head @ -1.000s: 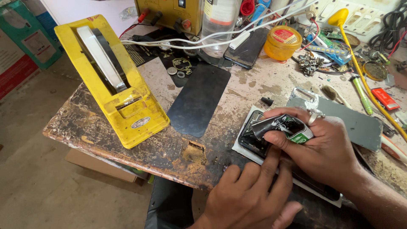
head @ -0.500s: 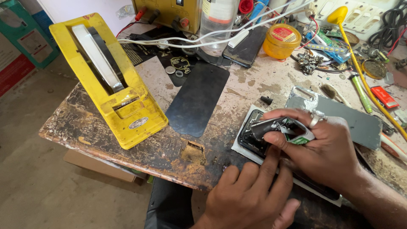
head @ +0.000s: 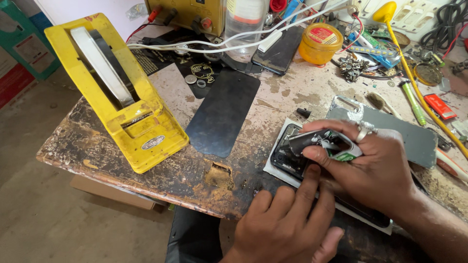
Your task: The person holds a black phone back cover, applies adhesive from a tube along the frame of a disassembled phone lying on the workbench, then presses the cover onto the phone body and presses along the edges to secure it.
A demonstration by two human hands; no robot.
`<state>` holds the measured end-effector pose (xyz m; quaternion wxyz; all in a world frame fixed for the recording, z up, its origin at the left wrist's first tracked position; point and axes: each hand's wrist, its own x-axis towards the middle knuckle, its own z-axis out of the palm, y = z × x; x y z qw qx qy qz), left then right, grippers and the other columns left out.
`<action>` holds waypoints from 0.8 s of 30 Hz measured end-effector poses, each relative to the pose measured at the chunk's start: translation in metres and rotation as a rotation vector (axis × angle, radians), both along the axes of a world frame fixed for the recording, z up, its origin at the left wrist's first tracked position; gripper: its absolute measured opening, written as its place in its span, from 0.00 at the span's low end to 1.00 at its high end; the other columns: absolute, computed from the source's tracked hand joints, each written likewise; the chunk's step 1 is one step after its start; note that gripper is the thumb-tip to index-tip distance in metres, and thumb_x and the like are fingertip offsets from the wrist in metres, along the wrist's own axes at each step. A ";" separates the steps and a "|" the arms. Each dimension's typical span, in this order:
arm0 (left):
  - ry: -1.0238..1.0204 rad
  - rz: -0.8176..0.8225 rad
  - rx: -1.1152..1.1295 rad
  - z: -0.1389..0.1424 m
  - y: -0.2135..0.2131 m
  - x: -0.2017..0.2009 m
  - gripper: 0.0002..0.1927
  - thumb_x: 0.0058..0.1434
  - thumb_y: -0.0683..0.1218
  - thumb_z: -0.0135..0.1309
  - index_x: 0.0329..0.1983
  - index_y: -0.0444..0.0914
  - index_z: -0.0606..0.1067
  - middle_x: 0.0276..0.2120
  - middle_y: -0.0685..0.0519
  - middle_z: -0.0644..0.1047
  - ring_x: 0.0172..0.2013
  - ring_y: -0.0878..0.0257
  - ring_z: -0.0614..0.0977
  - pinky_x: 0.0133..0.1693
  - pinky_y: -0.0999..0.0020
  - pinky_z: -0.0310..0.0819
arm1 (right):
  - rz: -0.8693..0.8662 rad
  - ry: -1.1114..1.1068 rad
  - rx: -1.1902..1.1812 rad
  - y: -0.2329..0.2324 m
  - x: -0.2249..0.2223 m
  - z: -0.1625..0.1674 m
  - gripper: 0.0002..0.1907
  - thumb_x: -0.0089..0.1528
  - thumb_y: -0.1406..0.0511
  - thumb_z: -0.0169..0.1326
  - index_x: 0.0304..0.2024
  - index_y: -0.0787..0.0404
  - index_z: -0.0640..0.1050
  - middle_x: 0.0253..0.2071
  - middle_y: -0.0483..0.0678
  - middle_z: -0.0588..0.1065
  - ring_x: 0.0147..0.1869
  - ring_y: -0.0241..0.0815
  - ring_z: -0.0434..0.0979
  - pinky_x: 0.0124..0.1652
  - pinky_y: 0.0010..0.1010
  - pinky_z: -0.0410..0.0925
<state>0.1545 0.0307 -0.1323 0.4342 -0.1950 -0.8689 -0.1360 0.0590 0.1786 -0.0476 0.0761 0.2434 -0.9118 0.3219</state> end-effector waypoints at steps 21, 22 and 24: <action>-0.040 -0.001 -0.008 0.003 -0.001 0.001 0.25 0.70 0.62 0.45 0.55 0.42 0.80 0.57 0.45 0.80 0.31 0.63 0.73 0.33 0.66 0.61 | 0.031 0.017 0.022 0.005 -0.009 -0.002 0.20 0.54 0.59 0.67 0.50 0.50 0.83 0.43 0.41 0.85 0.39 0.25 0.82 0.39 0.22 0.74; -0.039 -0.002 -0.006 0.003 -0.001 0.002 0.25 0.70 0.62 0.45 0.54 0.42 0.80 0.57 0.45 0.80 0.31 0.63 0.74 0.33 0.66 0.60 | 0.008 -0.001 0.022 0.005 -0.011 -0.002 0.20 0.54 0.59 0.67 0.50 0.50 0.83 0.42 0.41 0.85 0.39 0.25 0.82 0.39 0.22 0.74; -0.038 -0.001 -0.006 0.002 -0.001 0.002 0.25 0.70 0.62 0.44 0.54 0.42 0.80 0.56 0.45 0.80 0.31 0.63 0.74 0.32 0.66 0.60 | -0.033 -0.009 0.024 0.005 -0.014 -0.001 0.20 0.54 0.59 0.67 0.50 0.50 0.83 0.41 0.41 0.86 0.39 0.25 0.81 0.39 0.23 0.73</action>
